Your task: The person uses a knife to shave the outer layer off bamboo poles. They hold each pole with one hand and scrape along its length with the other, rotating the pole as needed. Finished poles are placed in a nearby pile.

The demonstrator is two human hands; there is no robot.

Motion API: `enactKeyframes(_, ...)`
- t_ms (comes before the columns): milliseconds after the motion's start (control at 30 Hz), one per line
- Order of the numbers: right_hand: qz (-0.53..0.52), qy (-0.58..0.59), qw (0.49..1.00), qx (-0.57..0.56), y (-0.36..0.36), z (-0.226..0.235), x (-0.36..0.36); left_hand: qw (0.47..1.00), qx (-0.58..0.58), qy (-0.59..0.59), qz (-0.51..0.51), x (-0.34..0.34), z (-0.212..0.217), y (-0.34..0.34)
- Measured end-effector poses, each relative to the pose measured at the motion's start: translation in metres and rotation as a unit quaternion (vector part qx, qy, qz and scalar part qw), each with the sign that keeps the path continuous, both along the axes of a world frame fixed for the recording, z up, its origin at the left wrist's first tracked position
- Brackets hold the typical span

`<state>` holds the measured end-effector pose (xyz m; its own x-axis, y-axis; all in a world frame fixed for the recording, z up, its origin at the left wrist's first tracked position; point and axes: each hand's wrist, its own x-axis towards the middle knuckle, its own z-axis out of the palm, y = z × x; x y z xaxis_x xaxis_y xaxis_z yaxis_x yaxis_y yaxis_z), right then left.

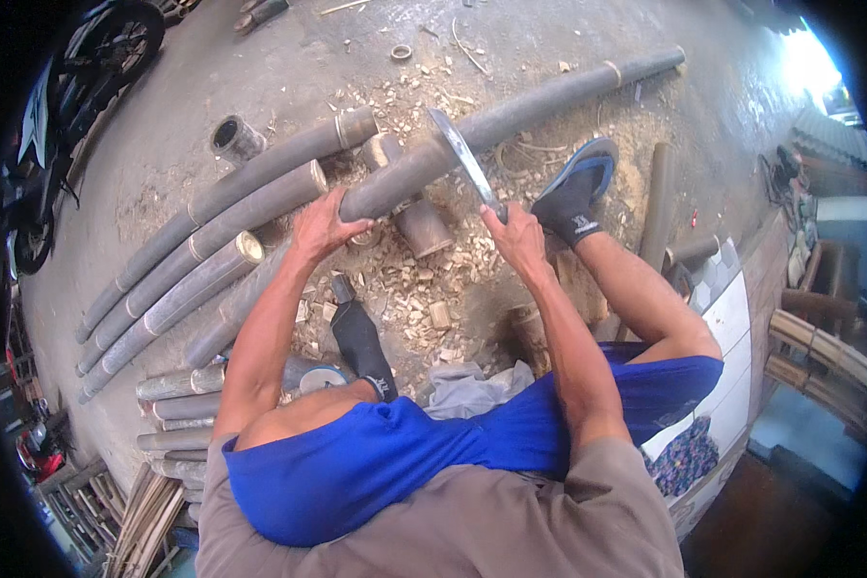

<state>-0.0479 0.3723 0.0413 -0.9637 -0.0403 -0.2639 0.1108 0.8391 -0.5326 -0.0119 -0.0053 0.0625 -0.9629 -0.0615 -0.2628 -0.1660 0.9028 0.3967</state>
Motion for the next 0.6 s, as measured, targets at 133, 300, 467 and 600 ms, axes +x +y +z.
enactKeyframes(133,-0.022,-0.009,1.000,0.016,0.000,-0.003,-0.012,0.996,-0.079,0.043,-0.020,0.007,-0.012,-0.004)
enactKeyframes(300,0.012,-0.022,1.000,0.017,-0.020,0.008,-0.013,0.997,-0.059,-0.036,-0.014,0.036,0.000,0.013)
enactKeyframes(467,0.223,-0.006,0.972,0.078,-0.030,0.013,0.027,0.997,-0.069,-0.018,0.006,0.069,0.004,0.045)
enactKeyframes(600,0.080,-0.008,0.995,0.064,-0.003,0.005,-0.004,0.997,-0.073,-0.011,0.006,0.065,0.000,0.048)
